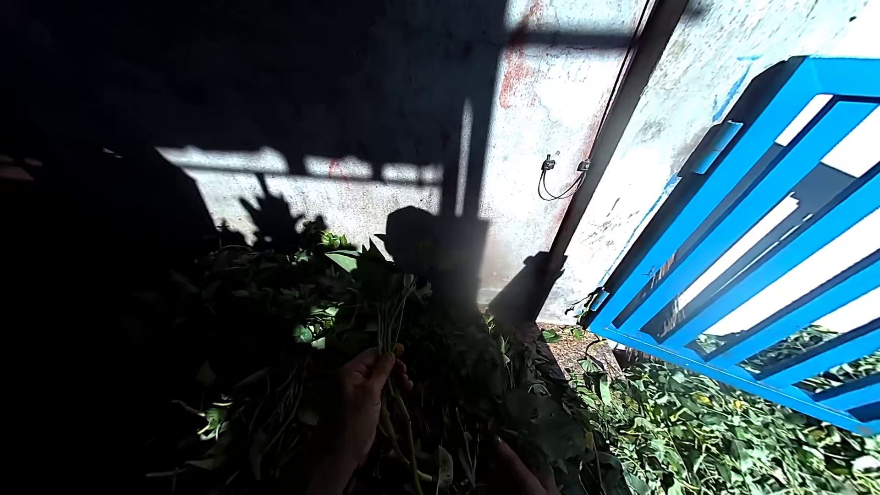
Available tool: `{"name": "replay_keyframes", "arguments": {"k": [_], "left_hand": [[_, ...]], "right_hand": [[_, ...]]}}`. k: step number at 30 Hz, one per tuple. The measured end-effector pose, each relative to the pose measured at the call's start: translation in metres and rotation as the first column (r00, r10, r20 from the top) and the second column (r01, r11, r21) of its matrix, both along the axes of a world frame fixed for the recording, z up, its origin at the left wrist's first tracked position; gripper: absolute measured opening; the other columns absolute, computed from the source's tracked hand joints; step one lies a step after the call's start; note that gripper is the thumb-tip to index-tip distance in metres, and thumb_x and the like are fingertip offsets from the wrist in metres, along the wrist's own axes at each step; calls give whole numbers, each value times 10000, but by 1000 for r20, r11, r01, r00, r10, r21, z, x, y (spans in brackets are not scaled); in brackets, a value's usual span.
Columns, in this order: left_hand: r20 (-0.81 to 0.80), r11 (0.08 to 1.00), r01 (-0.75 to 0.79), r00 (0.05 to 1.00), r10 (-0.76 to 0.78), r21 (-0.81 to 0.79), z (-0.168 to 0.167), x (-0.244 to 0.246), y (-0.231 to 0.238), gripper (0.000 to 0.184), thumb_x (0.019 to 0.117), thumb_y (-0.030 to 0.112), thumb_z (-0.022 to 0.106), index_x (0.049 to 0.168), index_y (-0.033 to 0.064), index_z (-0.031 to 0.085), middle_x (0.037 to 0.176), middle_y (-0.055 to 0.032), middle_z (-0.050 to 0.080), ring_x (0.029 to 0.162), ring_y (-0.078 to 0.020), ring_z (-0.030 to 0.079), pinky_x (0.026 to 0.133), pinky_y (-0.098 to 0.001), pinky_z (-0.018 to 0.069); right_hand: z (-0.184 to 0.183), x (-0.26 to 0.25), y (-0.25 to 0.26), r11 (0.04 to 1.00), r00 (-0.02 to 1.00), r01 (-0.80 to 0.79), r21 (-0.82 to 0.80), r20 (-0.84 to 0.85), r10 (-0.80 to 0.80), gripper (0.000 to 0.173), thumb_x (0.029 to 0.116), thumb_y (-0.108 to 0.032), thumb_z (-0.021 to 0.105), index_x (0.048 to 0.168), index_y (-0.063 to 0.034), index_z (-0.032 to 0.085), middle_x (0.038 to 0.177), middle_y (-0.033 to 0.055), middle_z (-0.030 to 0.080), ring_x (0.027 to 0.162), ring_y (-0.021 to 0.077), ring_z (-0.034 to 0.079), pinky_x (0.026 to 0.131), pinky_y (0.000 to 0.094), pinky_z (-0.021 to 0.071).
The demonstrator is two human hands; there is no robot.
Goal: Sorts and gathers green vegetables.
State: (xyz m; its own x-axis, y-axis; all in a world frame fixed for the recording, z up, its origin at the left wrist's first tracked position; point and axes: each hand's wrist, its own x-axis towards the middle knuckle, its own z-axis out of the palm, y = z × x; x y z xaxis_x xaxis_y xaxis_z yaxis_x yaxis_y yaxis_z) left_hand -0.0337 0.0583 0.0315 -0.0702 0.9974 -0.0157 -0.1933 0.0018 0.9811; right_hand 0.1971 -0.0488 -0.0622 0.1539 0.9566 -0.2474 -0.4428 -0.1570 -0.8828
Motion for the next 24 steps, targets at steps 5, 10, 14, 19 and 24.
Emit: {"name": "replay_keyframes", "arguments": {"k": [5, 10, 14, 19, 24], "left_hand": [[-128, 961, 273, 956, -265, 49, -14, 21, -11, 236, 1059, 89, 520, 1180, -35, 681, 907, -136, 727, 770, -264, 727, 735, -399, 649], [-205, 968, 240, 953, -221, 74, -23, 22, -11, 189, 1044, 103, 546, 1062, 6, 708, 852, -85, 715, 735, -173, 692, 685, -305, 597], [-241, 990, 139, 962, -130, 21, -28, 16, -10, 202, 1045, 113, 535, 1033, 31, 720, 842, -52, 713, 727, -135, 674, 665, -277, 570], [-321, 956, 248, 903, -287, -157, -27, 28, -34, 170, 1031, 77, 526, 1002, 30, 687, 809, 29, 728, 684, -29, 657, 649, -208, 538], [-261, 937, 242, 916, -306, -250, -36, 40, -54, 190, 1055, 75, 500, 998, 26, 674, 827, -26, 722, 706, -109, 707, 668, -283, 613]], "right_hand": [[63, -42, 66, 977, 974, 54, 208, 204, -98, 271, 958, -212, 714, 1150, -21, 716, 888, 50, 706, 693, 104, 618, 644, 275, 544], [68, -69, 97, 965, 989, 108, 240, 69, -128, 107, 927, -58, 733, 898, 45, 736, 719, 104, 696, 572, 121, 609, 557, 271, 526], [34, -85, 55, 866, 900, 54, 498, 350, -258, 173, 931, -15, 683, 1087, 60, 673, 933, 83, 748, 855, 108, 728, 812, 284, 622], [10, -55, 14, 799, 432, -256, 544, 804, -409, 268, 864, -127, 693, 1009, 96, 727, 1018, 232, 736, 925, 291, 742, 842, 402, 613], [8, -32, -3, 735, 450, -424, 529, 827, -336, 198, 909, -43, 634, 1037, 74, 729, 950, 205, 701, 825, 262, 713, 761, 366, 613]]}}
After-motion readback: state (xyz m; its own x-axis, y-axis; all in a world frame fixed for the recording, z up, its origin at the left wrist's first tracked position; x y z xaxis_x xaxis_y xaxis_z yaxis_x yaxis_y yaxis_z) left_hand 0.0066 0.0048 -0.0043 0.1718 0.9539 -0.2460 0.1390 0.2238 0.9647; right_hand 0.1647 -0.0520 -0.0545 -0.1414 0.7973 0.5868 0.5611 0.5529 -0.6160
